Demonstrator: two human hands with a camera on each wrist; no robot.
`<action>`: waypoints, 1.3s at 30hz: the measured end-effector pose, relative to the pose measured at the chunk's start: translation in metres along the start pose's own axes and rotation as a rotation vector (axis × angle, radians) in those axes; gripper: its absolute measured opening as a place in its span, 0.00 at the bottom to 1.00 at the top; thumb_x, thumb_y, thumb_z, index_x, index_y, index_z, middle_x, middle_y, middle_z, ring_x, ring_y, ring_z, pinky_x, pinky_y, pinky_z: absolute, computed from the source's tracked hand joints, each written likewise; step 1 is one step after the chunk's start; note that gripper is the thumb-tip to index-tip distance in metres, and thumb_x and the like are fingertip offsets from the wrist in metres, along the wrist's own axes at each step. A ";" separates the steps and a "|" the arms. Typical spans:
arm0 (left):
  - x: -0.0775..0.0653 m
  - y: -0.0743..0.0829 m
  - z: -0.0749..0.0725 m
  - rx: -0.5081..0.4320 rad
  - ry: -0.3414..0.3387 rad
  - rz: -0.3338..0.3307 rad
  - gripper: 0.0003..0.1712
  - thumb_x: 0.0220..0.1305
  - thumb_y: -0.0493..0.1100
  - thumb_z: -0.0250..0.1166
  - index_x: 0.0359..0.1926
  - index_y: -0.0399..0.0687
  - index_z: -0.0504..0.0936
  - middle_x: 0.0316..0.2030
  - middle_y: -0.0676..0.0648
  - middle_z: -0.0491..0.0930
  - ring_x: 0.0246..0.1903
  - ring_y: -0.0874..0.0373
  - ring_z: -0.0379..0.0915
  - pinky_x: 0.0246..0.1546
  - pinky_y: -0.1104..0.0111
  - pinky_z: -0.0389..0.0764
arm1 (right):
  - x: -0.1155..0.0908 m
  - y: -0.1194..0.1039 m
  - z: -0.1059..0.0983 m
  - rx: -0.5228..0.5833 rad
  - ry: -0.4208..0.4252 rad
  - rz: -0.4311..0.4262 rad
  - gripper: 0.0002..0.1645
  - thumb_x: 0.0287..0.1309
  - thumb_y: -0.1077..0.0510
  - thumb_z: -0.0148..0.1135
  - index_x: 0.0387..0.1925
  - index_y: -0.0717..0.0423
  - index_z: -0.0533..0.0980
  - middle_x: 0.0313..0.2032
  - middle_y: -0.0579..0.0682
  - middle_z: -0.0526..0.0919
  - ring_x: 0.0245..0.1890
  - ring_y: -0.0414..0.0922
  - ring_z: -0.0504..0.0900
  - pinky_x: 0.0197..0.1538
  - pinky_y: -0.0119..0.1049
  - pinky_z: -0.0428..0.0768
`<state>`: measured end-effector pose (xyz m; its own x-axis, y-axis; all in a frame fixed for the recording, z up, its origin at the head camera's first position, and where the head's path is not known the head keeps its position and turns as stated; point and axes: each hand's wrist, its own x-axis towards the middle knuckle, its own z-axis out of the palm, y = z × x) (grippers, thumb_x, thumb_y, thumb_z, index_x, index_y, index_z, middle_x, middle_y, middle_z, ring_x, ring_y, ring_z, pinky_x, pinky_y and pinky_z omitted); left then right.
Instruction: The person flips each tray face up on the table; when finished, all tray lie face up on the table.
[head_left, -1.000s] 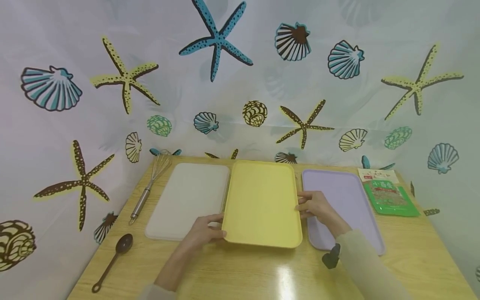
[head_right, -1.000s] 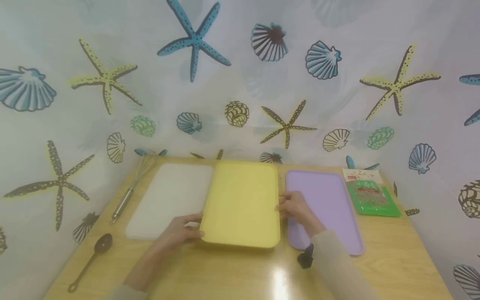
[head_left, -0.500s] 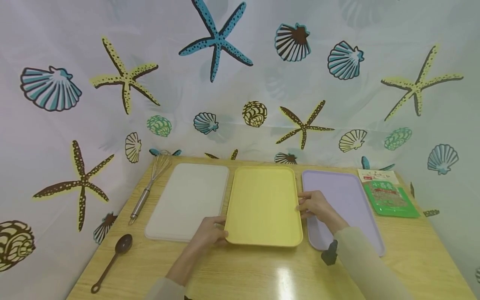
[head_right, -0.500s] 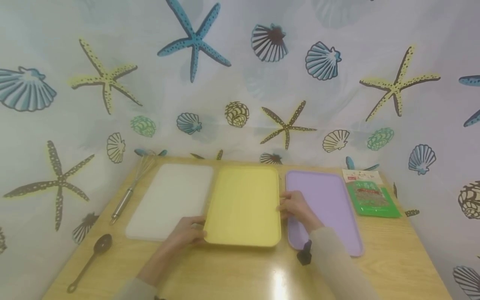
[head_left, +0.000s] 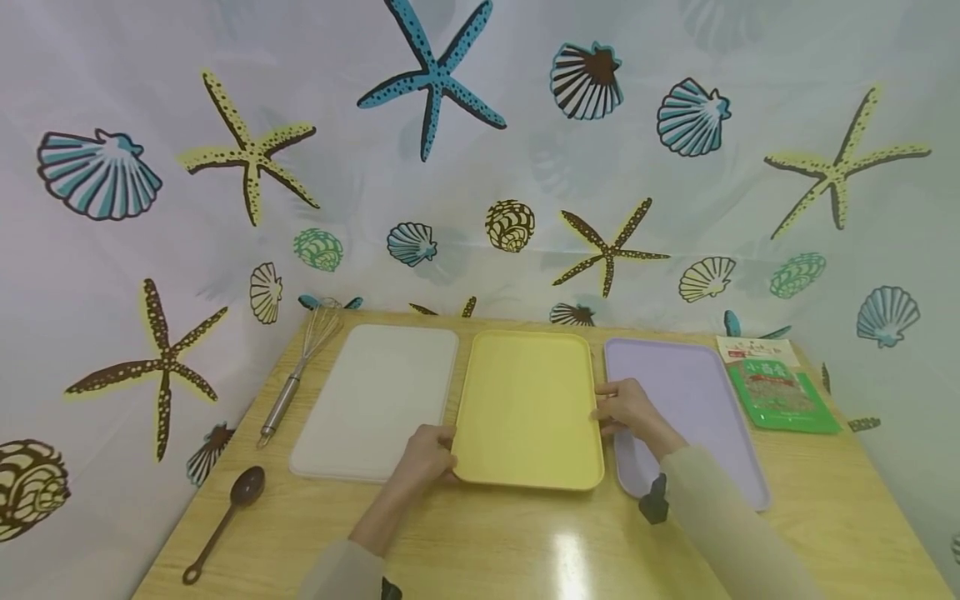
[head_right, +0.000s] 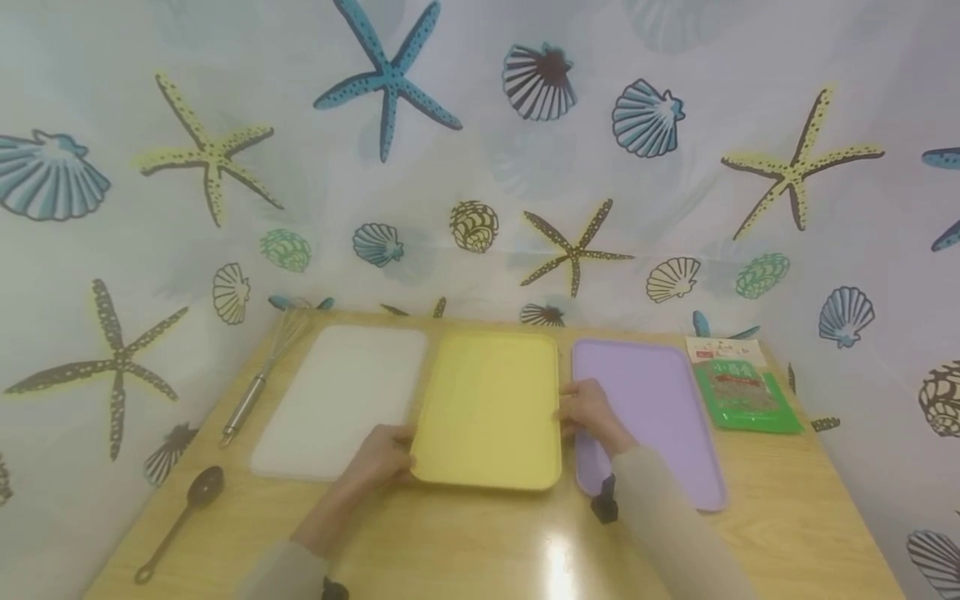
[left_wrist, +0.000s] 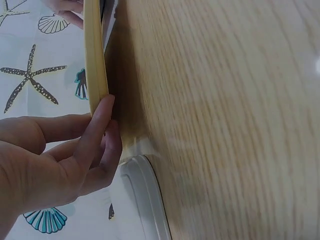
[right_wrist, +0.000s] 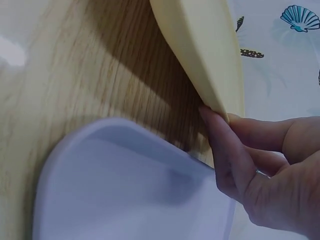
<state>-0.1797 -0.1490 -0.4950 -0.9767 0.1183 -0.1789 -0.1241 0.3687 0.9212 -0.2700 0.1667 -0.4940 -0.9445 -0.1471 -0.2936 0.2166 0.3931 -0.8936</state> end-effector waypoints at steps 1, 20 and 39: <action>0.001 0.000 0.001 0.014 0.013 -0.001 0.17 0.42 0.16 0.49 0.16 0.39 0.58 0.23 0.46 0.61 0.15 0.63 0.51 0.25 0.62 0.83 | 0.001 0.000 0.001 -0.008 0.009 0.005 0.33 0.50 0.75 0.59 0.60 0.81 0.63 0.56 0.75 0.71 0.36 0.53 0.85 0.31 0.39 0.85; 0.008 0.001 0.016 0.314 0.106 0.080 0.14 0.39 0.16 0.47 0.27 0.26 0.75 0.28 0.34 0.75 0.21 0.53 0.67 0.13 0.77 0.70 | 0.016 0.006 0.007 -0.216 0.100 0.009 0.35 0.44 0.79 0.62 0.58 0.78 0.67 0.57 0.77 0.68 0.22 0.50 0.83 0.23 0.37 0.84; 0.008 -0.002 0.016 0.334 0.080 0.069 0.30 0.44 0.15 0.47 0.54 0.14 0.69 0.55 0.18 0.67 0.31 0.43 0.81 0.17 0.71 0.80 | 0.012 -0.005 0.018 -0.391 0.130 0.017 0.35 0.42 0.79 0.62 0.58 0.78 0.68 0.42 0.73 0.80 0.20 0.52 0.85 0.21 0.36 0.83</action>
<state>-0.1846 -0.1342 -0.5038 -0.9930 0.0856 -0.0808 -0.0066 0.6451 0.7640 -0.2781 0.1467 -0.4989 -0.9704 -0.0314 -0.2396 0.1461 0.7134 -0.6853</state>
